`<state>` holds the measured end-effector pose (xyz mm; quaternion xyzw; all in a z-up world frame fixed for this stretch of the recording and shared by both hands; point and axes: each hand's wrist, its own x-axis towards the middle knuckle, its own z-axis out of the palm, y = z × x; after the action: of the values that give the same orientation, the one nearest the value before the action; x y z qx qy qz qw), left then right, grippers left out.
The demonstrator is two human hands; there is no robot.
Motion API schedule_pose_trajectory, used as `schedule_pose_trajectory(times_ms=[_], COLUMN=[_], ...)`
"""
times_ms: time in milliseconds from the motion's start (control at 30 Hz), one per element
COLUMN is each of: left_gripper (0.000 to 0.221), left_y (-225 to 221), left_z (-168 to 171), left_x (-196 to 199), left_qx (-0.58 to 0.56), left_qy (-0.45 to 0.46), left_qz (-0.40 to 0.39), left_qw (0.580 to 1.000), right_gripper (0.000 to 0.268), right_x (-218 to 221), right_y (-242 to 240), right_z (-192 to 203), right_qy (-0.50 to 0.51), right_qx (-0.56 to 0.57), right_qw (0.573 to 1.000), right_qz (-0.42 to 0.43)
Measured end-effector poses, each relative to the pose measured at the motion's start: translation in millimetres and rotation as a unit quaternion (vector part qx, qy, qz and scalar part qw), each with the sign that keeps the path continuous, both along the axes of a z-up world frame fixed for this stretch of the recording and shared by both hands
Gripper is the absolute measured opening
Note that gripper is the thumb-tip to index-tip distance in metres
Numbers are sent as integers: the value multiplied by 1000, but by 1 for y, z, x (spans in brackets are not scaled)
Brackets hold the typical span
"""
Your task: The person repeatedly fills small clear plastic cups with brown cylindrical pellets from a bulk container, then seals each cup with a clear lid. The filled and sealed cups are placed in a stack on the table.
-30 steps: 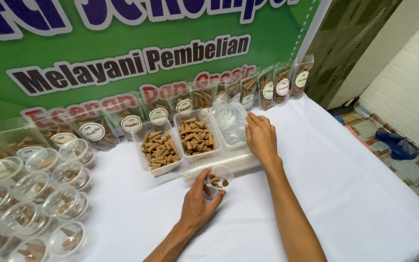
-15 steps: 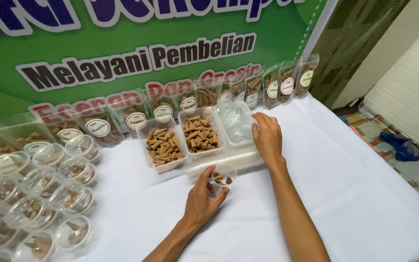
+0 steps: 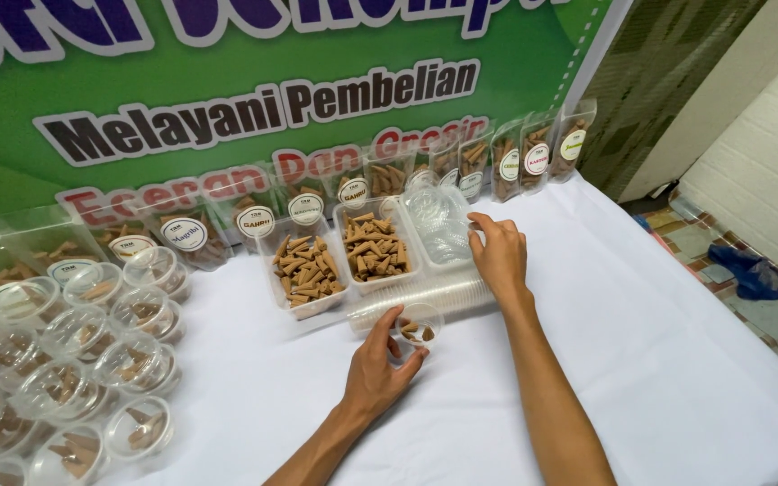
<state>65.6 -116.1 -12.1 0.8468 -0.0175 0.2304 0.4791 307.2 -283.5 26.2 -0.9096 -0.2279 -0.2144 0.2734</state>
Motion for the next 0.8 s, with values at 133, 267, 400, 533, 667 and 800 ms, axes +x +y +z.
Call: schedule_pose_trajectory(times_ms=[133,267,400,533,667,800], left_gripper=[74,73,73,73,74,75], left_y=[0,0,0,4,17,39], left_z=[1,2,0,-1,4,4], left_x=[0,0,-1,-4,-18,-37], left_qx=[5,3,1,0,-1,14], left_qy=[8,8,9,-18,6,20], left_qz=[3,5,2,-2,5,11], left_qw=[1000,1000,1000,1000,1000,1000], right_gripper=[28,29,22,22,21,17], right_x=[3,-2,-5,-17,-50,-89], right_y=[-2,0,-1,4,20,47], right_z=[-3,9,14,33,64,79], right_qy=[-37,-4,-77,-199,-195,-127], right_qx=[26,71,97,124,159,186], right_qw=[999,997,992,972,967,967], right_qz=[3,7,-31,-13,38,116])
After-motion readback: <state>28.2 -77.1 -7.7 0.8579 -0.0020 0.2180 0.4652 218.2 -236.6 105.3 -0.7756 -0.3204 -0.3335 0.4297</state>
